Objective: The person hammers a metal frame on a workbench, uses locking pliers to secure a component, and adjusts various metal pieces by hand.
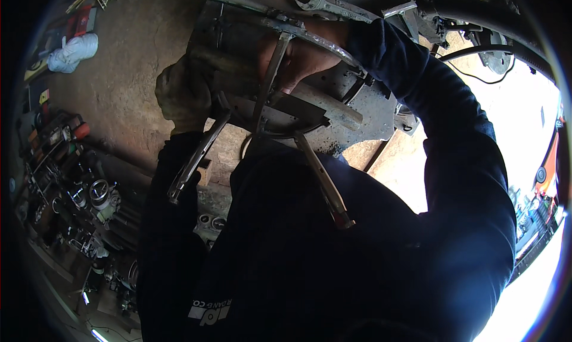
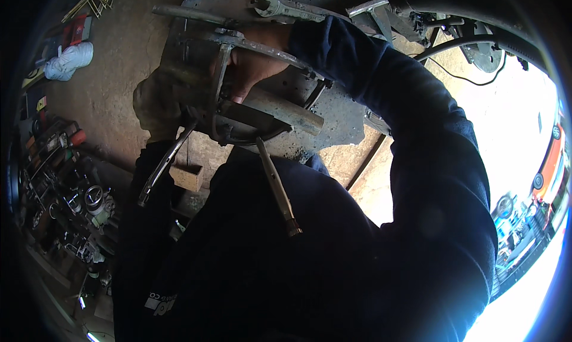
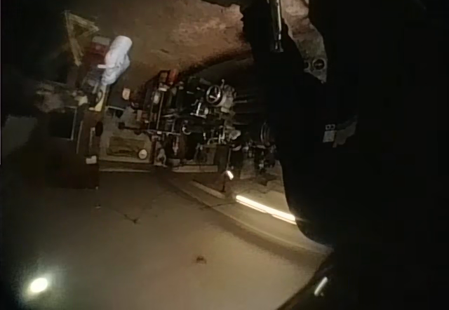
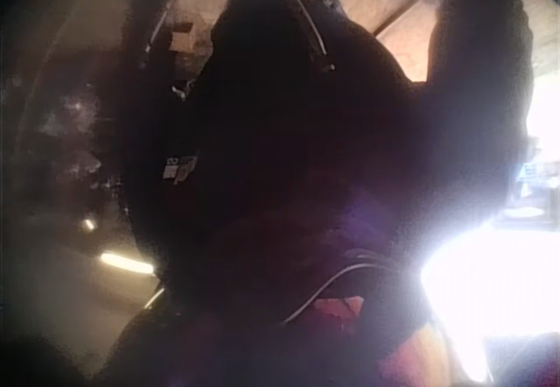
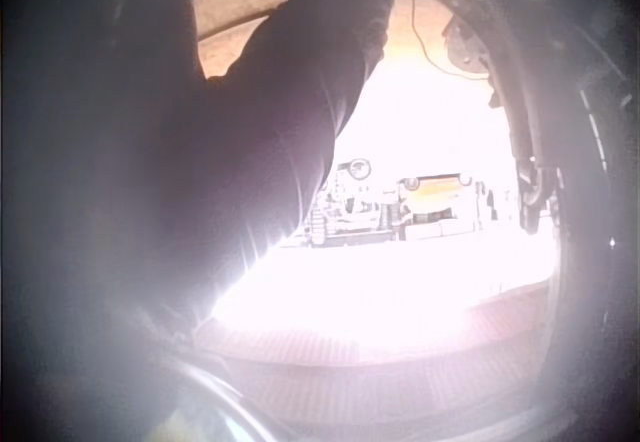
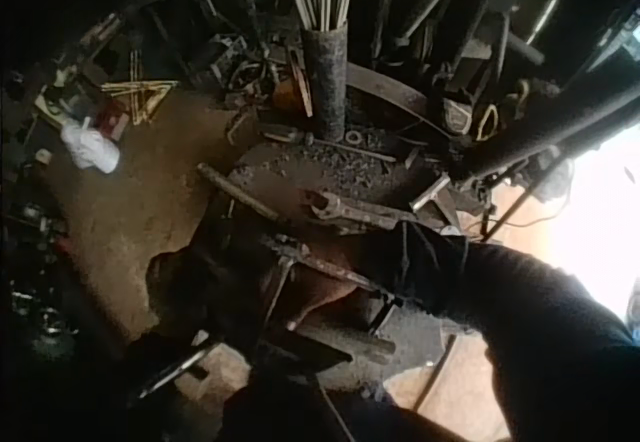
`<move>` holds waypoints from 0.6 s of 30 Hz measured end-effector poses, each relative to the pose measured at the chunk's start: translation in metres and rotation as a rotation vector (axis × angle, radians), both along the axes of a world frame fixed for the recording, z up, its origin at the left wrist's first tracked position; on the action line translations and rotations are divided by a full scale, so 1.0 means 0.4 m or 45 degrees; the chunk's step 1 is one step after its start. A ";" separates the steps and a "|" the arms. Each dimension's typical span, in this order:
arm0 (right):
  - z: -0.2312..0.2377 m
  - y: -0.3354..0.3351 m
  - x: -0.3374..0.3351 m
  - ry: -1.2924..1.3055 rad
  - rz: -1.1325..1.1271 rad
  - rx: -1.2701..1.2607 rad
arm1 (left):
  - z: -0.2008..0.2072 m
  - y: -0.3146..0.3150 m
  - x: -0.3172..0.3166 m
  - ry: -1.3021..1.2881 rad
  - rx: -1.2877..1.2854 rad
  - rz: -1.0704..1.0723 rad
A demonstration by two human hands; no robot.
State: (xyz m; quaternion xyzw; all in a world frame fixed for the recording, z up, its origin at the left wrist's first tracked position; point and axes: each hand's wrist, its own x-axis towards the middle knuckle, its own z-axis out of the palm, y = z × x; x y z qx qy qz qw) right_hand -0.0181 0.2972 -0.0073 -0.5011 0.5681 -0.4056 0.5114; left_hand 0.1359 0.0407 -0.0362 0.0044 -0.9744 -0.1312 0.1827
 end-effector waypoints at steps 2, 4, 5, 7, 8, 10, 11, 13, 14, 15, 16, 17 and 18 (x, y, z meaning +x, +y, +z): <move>-0.011 0.002 0.003 0.038 -0.011 -0.086 | -0.003 -0.006 0.001 0.005 -0.022 -0.006; -0.014 0.006 0.007 0.018 -0.037 -0.136 | -0.003 -0.006 0.001 -0.001 -0.013 0.007; -0.011 0.009 0.010 -0.021 -0.057 -0.143 | -0.003 -0.006 0.001 -0.004 -0.007 0.013; -0.015 0.009 0.012 -0.005 -0.060 -0.100 | -0.001 -0.004 0.002 -0.001 0.000 0.010; -0.026 0.007 0.011 0.049 -0.043 -0.049 | -0.001 -0.002 0.002 0.000 0.004 0.008; -0.028 0.000 0.009 0.018 -0.003 -0.001 | 0.000 0.000 0.001 0.006 -0.009 0.018; -0.020 -0.004 0.005 -0.068 0.019 -0.003 | -0.001 0.000 0.002 0.009 -0.016 0.025; -0.017 -0.005 0.004 -0.170 0.027 -0.024 | -0.006 -0.003 0.003 0.010 -0.020 0.025; -0.020 -0.002 0.006 -0.186 0.013 -0.043 | -0.008 -0.005 0.002 0.011 -0.022 0.023; -0.021 0.001 0.007 -0.202 -0.002 -0.062 | -0.011 -0.009 0.001 0.002 -0.032 0.012; -0.018 0.003 0.008 -0.185 -0.018 -0.049 | -0.012 -0.014 0.003 -0.009 -0.044 0.005; -0.013 0.004 0.010 -0.167 -0.034 -0.037 | -0.014 -0.018 0.005 -0.019 -0.057 -0.003; -0.007 0.005 0.010 -0.150 -0.050 -0.024 | -0.018 -0.021 0.006 -0.029 -0.056 0.006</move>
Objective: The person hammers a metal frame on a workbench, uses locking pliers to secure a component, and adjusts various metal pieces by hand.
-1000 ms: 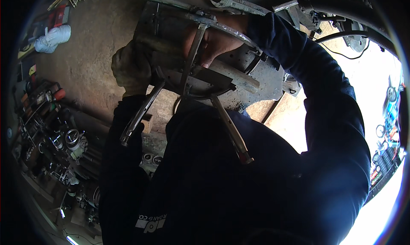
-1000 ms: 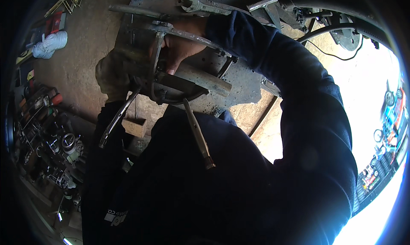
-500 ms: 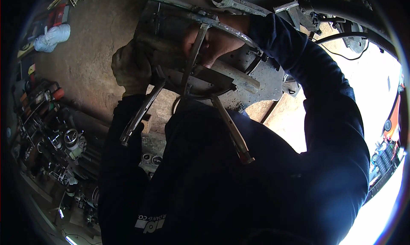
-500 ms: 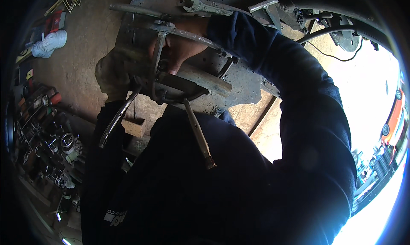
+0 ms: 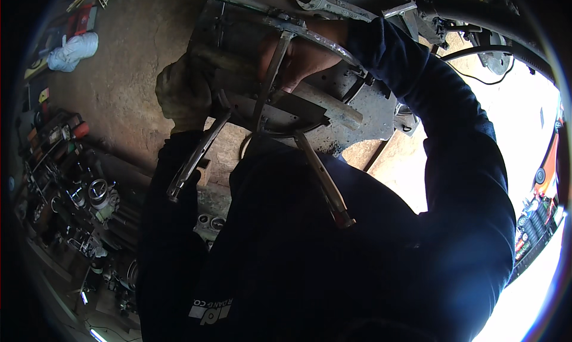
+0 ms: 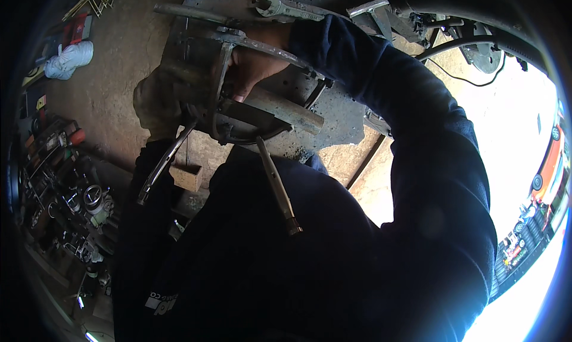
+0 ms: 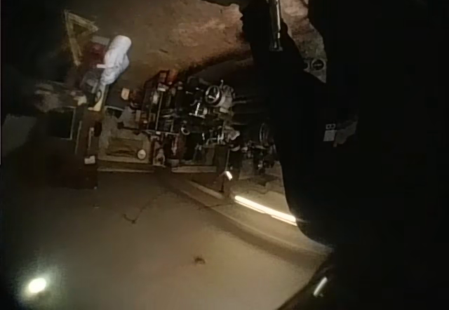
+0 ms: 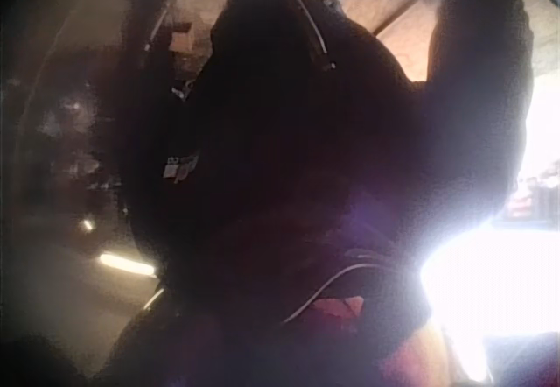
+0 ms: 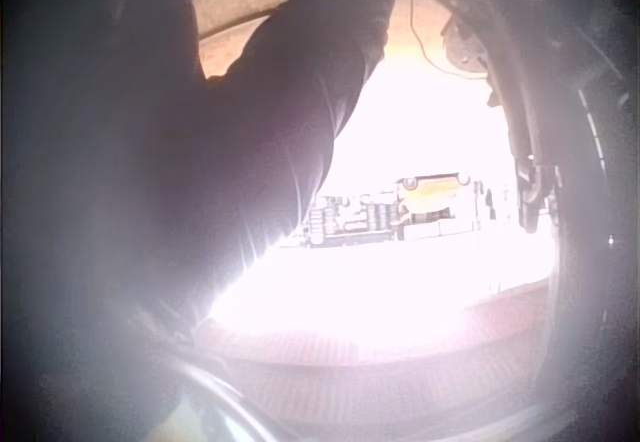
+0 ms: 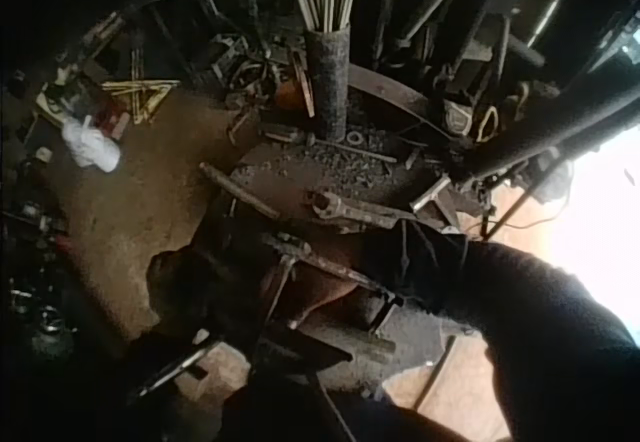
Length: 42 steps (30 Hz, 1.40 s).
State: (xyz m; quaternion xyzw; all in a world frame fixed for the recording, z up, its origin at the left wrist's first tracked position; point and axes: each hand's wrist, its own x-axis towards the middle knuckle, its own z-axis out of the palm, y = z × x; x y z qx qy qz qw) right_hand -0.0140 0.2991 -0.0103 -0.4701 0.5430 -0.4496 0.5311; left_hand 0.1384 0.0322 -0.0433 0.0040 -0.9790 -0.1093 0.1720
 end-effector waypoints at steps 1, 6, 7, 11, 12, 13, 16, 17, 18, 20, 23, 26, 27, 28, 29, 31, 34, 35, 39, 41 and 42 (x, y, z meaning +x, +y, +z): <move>0.006 -0.001 -0.003 0.041 0.011 -0.022 | -0.002 -0.001 0.001 -0.009 0.001 0.008; 0.016 -0.001 -0.010 0.005 0.030 0.027 | -0.001 0.004 0.005 -0.007 -0.009 0.027; 0.012 0.000 -0.010 0.015 0.021 0.001 | -0.002 0.000 0.003 -0.009 -0.023 0.008; -0.002 0.001 -0.010 -0.002 0.019 -0.055 | -0.001 -0.002 0.002 0.032 0.000 -0.036; -0.003 0.001 -0.010 -0.020 0.026 -0.057 | -0.003 -0.002 0.003 0.024 -0.016 -0.035; -0.007 0.001 -0.009 0.020 0.023 -0.052 | -0.003 -0.003 0.003 0.018 -0.034 -0.033; -0.010 0.001 -0.006 0.092 0.016 -0.031 | -0.001 0.000 0.003 0.017 0.002 -0.002; 0.009 0.001 -0.005 0.084 0.019 -0.021 | 0.001 0.002 0.005 0.019 0.028 0.016; 0.021 0.000 -0.006 0.076 0.022 -0.011 | 0.001 0.001 0.006 0.009 0.039 0.016; 0.024 -0.001 -0.010 0.101 0.051 -0.016 | 0.001 0.003 -0.001 -0.008 0.064 0.003; 0.021 -0.004 -0.013 0.033 0.075 0.040 | 0.000 0.001 0.002 0.004 0.044 0.008; 0.013 -0.002 -0.011 -0.101 -0.001 -0.032 | -0.006 -0.010 0.006 -0.010 -0.021 -0.012; 0.011 0.000 -0.012 -0.147 -0.041 -0.082 | -0.006 -0.012 0.007 -0.005 -0.019 -0.022; 0.003 0.004 -0.026 -0.113 -0.062 -0.146 | -0.006 -0.010 0.002 0.001 -0.012 -0.039; -0.009 0.007 -0.052 -0.077 -0.083 -0.212 | -0.003 -0.008 -0.003 0.008 -0.007 -0.057; -0.051 0.021 -0.109 -0.254 -0.199 -0.271 | 0.002 0.000 -0.008 -0.022 0.004 -0.036; 0.024 0.116 -0.124 -0.875 -0.583 -0.180 | -0.002 -0.009 0.003 0.001 0.012 0.012; 0.055 0.145 -0.100 -0.598 -0.926 -0.060 | -0.005 -0.007 0.007 0.021 0.016 0.022; 0.178 0.265 0.068 0.158 -1.133 0.120 | 0.002 0.003 0.001 0.093 0.052 -0.041; 0.152 0.267 0.176 0.080 -1.061 0.041 | 0.005 0.013 -0.012 0.154 -0.050 -0.068; 0.153 0.276 0.192 0.516 -0.914 0.065 | -0.001 0.007 -0.011 0.124 -0.064 -0.083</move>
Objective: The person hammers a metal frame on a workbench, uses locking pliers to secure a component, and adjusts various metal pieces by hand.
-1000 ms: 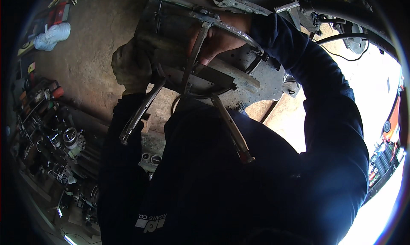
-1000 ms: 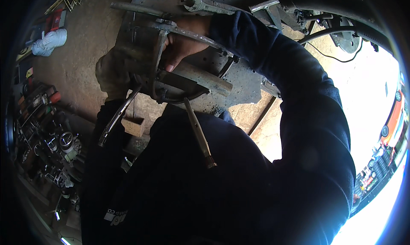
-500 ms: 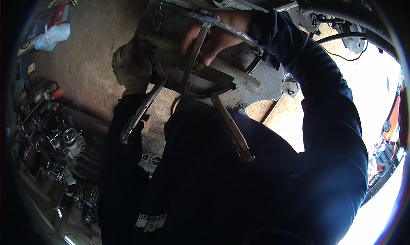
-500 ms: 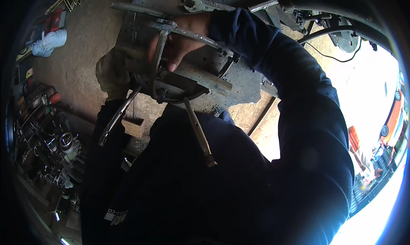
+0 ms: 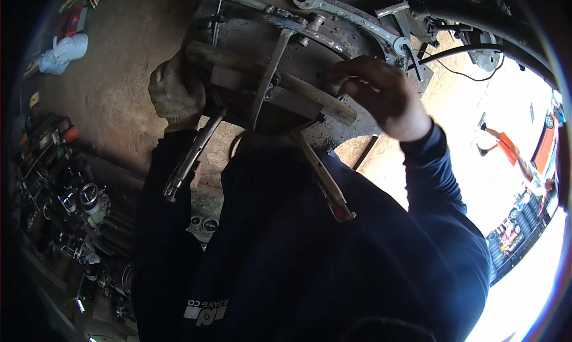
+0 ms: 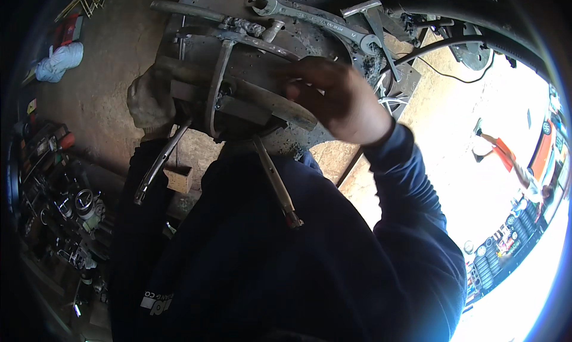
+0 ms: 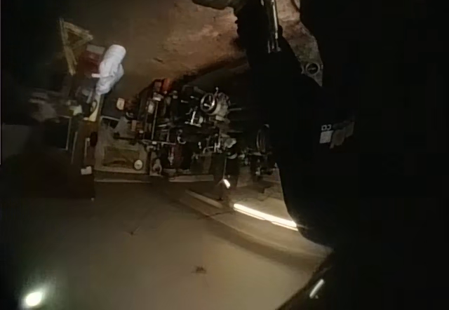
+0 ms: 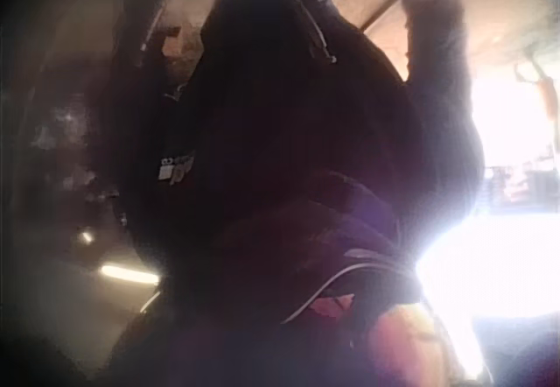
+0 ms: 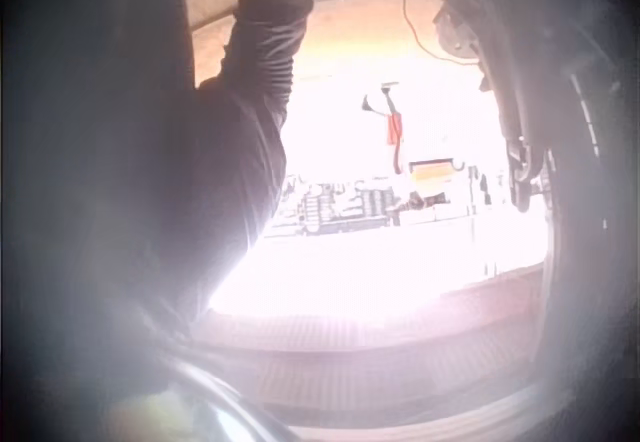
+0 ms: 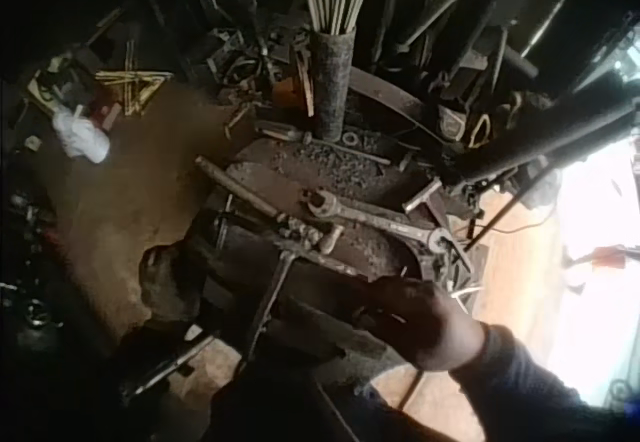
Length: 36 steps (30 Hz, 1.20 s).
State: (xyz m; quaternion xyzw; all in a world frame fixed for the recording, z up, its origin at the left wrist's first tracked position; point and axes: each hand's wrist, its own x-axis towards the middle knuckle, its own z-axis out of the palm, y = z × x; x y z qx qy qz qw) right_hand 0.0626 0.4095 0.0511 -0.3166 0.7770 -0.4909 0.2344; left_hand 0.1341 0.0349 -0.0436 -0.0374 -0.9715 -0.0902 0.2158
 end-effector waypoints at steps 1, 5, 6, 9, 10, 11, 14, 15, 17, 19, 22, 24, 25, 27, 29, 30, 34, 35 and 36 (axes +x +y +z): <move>-0.005 -0.001 0.029 -0.267 -0.081 -0.184 | -0.012 -0.014 0.004 -0.028 -0.010 -0.016; -0.002 -0.053 0.102 -0.419 -0.088 -0.471 | 0.024 0.016 -0.003 0.035 0.088 -0.043; -0.011 -0.066 0.107 -0.560 -0.132 -0.453 | 0.047 0.023 -0.003 -0.065 0.147 -0.015; -0.047 -0.089 0.095 -0.709 -0.172 -0.375 | 0.090 0.041 -0.017 -0.195 0.269 0.050; -0.052 -0.101 0.085 -0.809 -0.204 -0.393 | 0.097 0.042 -0.011 -0.145 0.257 0.070; -0.062 -0.114 0.078 -0.914 -0.251 -0.399 | 0.093 0.048 -0.005 -0.105 0.258 0.081; -0.093 -0.147 0.052 -0.823 -0.182 -0.411 | 0.078 0.052 -0.001 -0.031 0.281 0.076; -0.097 -0.156 0.040 -0.828 -0.152 -0.372 | 0.073 0.047 -0.003 -0.044 0.301 0.053; -0.102 -0.168 0.027 -0.703 -0.089 -0.358 | 0.071 0.014 0.000 -0.096 0.325 0.002; -0.110 -0.169 0.029 -0.738 -0.082 -0.406 | 0.056 0.030 0.004 0.035 0.283 0.026; -0.118 -0.170 0.021 -0.729 -0.008 -0.391 | 0.057 0.038 0.009 0.069 0.139 0.054; -0.126 -0.170 0.011 -0.723 0.041 -0.380 | 0.059 0.033 0.006 -0.008 0.122 0.042; -0.135 -0.175 0.008 -0.732 0.062 -0.392 | 0.066 0.028 0.005 -0.046 0.150 0.036; -0.144 -0.177 0.005 -0.661 0.088 -0.408 | 0.070 0.031 0.000 -0.049 0.213 0.057; -0.156 -0.182 0.009 -0.521 0.111 -0.416 | 0.073 0.050 0.006 -0.022 0.240 0.103; -0.158 -0.184 0.008 -0.469 0.120 -0.429 | 0.076 0.050 0.006 -0.019 0.230 0.116; -0.165 -0.182 0.009 -0.248 0.154 -0.354 | 0.072 0.035 0.010 -0.084 0.151 0.100; -0.166 -0.181 0.008 -0.188 0.165 -0.307 | 0.066 0.029 0.012 -0.087 0.161 0.102; -0.168 -0.182 0.004 -0.083 0.175 -0.274 | 0.043 0.017 0.014 -0.067 0.157 0.127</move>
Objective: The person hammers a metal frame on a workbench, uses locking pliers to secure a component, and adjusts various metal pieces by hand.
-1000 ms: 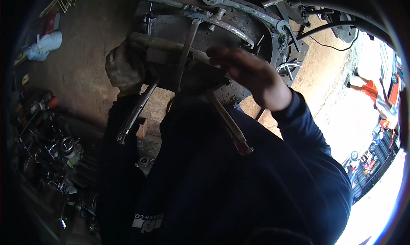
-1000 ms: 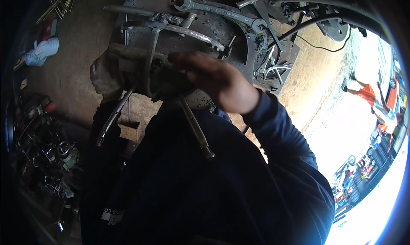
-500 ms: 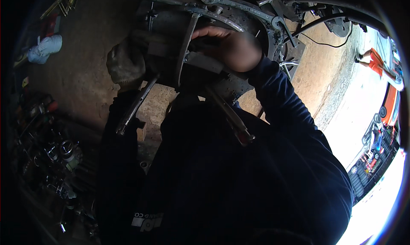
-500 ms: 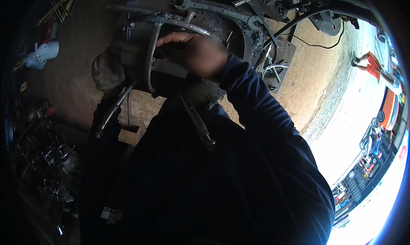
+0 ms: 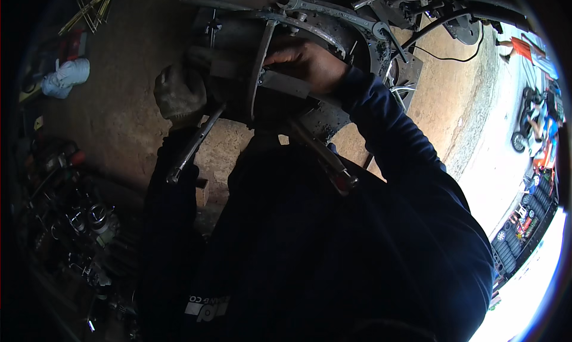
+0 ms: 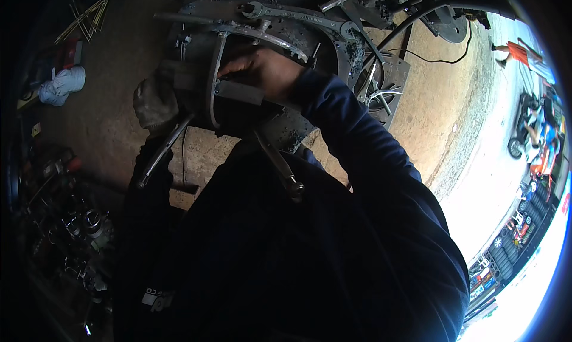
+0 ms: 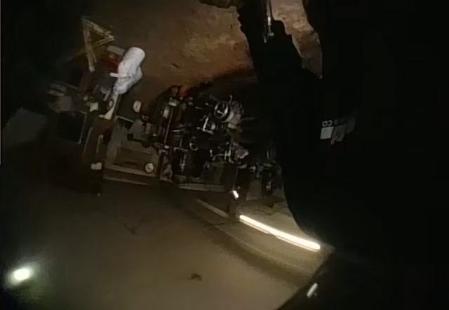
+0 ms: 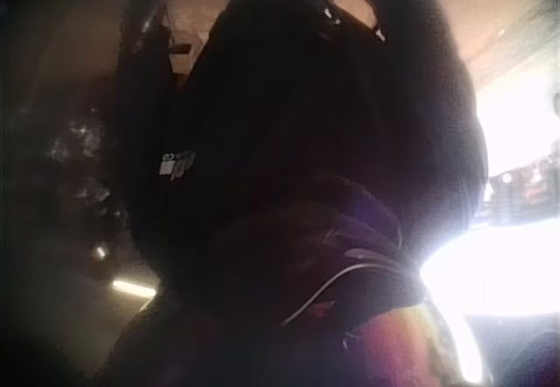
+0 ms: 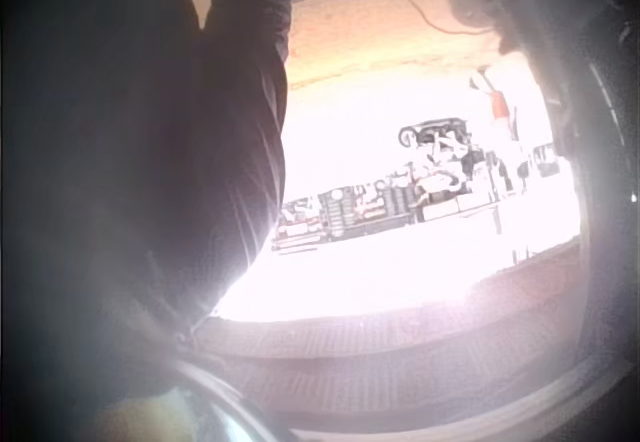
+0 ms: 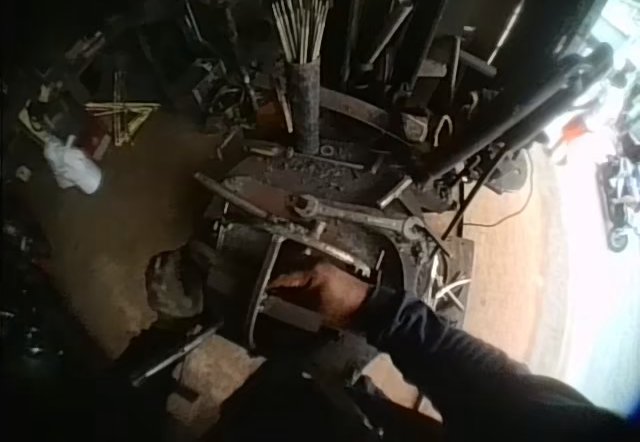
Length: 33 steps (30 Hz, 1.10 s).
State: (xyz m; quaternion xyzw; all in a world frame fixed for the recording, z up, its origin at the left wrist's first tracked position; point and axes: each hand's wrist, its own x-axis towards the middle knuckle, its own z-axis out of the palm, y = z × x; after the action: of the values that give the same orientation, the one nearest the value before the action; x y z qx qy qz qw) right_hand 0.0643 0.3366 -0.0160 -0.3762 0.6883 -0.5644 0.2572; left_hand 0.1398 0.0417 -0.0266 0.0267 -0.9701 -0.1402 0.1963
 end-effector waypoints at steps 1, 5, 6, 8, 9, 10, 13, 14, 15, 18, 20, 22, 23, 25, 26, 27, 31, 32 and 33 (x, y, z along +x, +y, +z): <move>-0.003 -0.001 -0.004 0.106 -0.002 0.025 | -0.017 -0.002 -0.002 0.017 -0.005 0.024; -0.003 0.001 -0.009 0.347 -0.026 0.085 | 0.003 0.005 -0.002 0.031 -0.080 -0.034; -0.009 0.005 -0.011 0.429 -0.035 0.071 | 0.002 0.007 -0.006 0.020 -0.055 -0.032; -0.017 0.008 -0.012 0.593 -0.041 0.034 | 0.005 0.003 -0.004 0.015 -0.027 -0.024; -0.017 0.009 -0.012 0.552 -0.039 0.054 | 0.005 0.002 -0.004 0.021 -0.020 -0.025; -0.015 0.011 -0.010 0.510 -0.036 0.076 | -0.002 -0.001 -0.003 0.045 -0.024 -0.033; -0.013 0.011 -0.004 0.442 -0.041 0.141 | -0.024 -0.008 -0.006 0.118 -0.035 -0.061; -0.014 0.010 -0.002 0.430 -0.044 0.162 | -0.030 -0.009 -0.008 0.144 -0.039 -0.071; -0.018 0.010 -0.001 0.403 -0.054 0.137 | -0.036 -0.012 -0.010 0.150 -0.043 -0.079; -0.019 0.007 0.005 0.331 -0.090 0.121 | -0.035 -0.014 -0.010 0.132 -0.062 -0.112; -0.010 0.007 0.004 0.305 -0.116 0.194 | -0.036 -0.017 -0.013 0.123 -0.071 -0.131; -0.015 0.014 0.001 0.381 -0.088 0.141 | -0.038 -0.015 -0.015 0.109 -0.082 -0.145; -0.018 0.017 -0.001 0.419 -0.074 0.115 | -0.037 -0.015 -0.015 0.108 -0.083 -0.154; -0.027 0.015 -0.003 0.450 -0.066 0.165 | -0.035 -0.015 -0.021 0.099 -0.084 -0.170; -0.032 0.011 -0.004 0.466 -0.052 0.187 | -0.035 -0.014 -0.018 0.095 -0.088 -0.165; -0.033 0.010 -0.002 0.476 -0.035 0.211 | -0.032 -0.014 -0.010 0.091 -0.086 -0.162; -0.032 0.012 0.006 0.549 -0.037 0.209 | -0.028 -0.010 -0.012 0.075 -0.086 -0.175; -0.033 0.012 0.007 0.574 -0.049 0.182 | -0.024 -0.012 -0.013 0.074 -0.087 -0.176; -0.033 0.012 0.007 0.573 -0.044 0.167 | -0.024 -0.011 -0.013 0.071 -0.086 -0.177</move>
State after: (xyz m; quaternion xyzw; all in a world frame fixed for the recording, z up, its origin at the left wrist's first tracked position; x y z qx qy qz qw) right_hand 0.0669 0.3415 -0.0293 -0.4632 0.7699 -0.4247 0.1114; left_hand 0.1348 0.0373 -0.0363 -0.0513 -0.9679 -0.1214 0.2140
